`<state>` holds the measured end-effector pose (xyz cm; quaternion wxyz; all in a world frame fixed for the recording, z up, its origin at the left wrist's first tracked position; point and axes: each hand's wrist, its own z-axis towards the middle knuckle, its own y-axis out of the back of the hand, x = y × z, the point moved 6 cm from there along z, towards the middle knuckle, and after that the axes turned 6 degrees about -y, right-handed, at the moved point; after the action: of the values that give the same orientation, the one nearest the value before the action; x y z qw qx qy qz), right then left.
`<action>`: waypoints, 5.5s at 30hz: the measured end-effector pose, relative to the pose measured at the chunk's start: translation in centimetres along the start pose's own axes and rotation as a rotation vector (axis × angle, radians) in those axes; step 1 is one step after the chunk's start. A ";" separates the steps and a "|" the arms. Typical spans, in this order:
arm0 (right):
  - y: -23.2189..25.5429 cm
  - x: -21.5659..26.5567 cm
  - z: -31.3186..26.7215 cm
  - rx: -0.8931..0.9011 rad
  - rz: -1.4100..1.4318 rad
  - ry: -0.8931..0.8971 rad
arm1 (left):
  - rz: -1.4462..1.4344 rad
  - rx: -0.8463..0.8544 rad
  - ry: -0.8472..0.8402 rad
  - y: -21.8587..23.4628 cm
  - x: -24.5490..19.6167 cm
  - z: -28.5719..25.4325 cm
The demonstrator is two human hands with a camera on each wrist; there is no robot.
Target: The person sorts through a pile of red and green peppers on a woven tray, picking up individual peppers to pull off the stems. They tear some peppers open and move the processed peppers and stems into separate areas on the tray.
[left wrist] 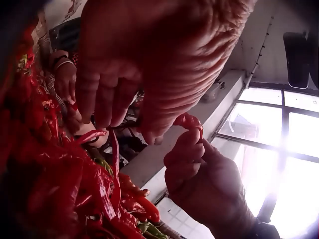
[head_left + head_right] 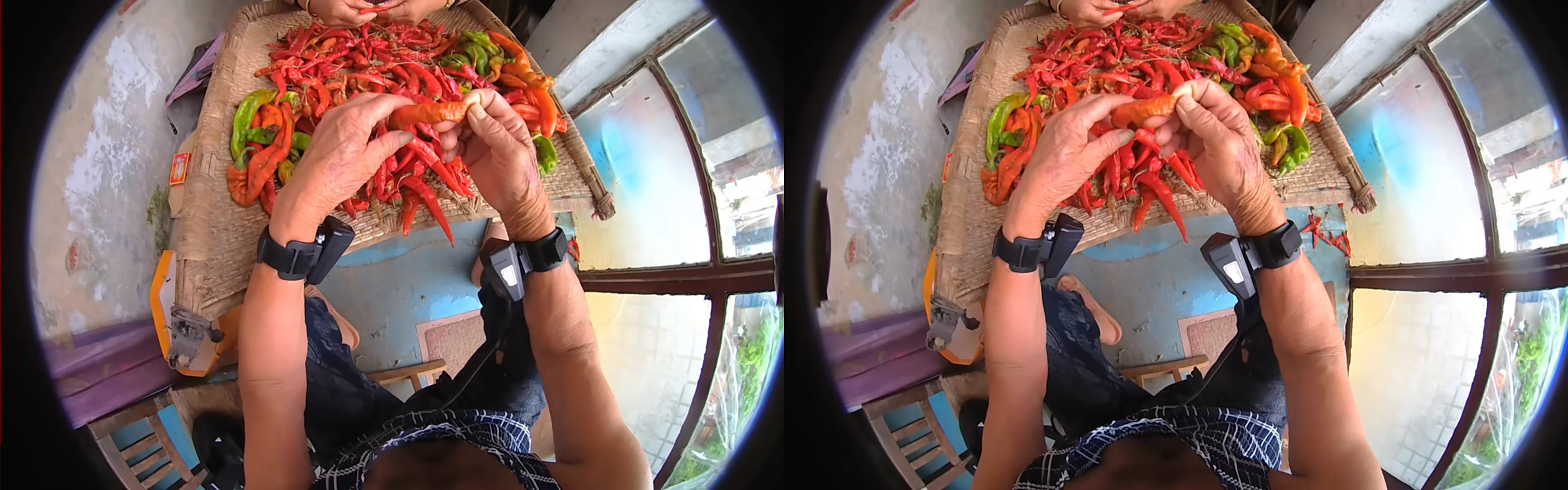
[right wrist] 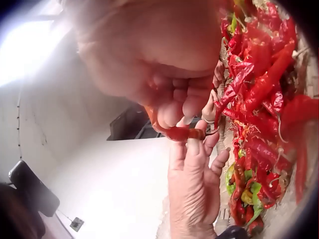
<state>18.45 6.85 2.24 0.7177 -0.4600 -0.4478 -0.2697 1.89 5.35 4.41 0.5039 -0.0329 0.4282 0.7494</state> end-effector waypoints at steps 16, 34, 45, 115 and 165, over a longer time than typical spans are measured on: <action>0.4 -3.0 0.9 -0.110 -1.655 0.102 | 0.079 -0.381 0.454 6.1 8.0 -1.6; 0.7 -0.3 1.0 -0.199 -0.995 0.255 | -0.166 -0.241 0.320 1.5 1.5 0.5; 1.1 0.3 1.0 -0.241 -0.414 0.088 | -0.145 -0.065 0.234 1.3 0.6 0.7; 0.4 -3.3 0.7 0.006 -1.863 0.223 | 0.020 -0.060 0.350 3.4 4.5 -1.5; -0.2 -5.0 -0.1 0.038 -1.817 0.230 | 0.412 -0.313 0.206 6.0 5.2 -1.7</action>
<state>16.11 6.59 -2.15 0.2769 0.1106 -0.5677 -0.7673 -6.01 7.21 4.50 0.2834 -0.0983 0.3539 0.8859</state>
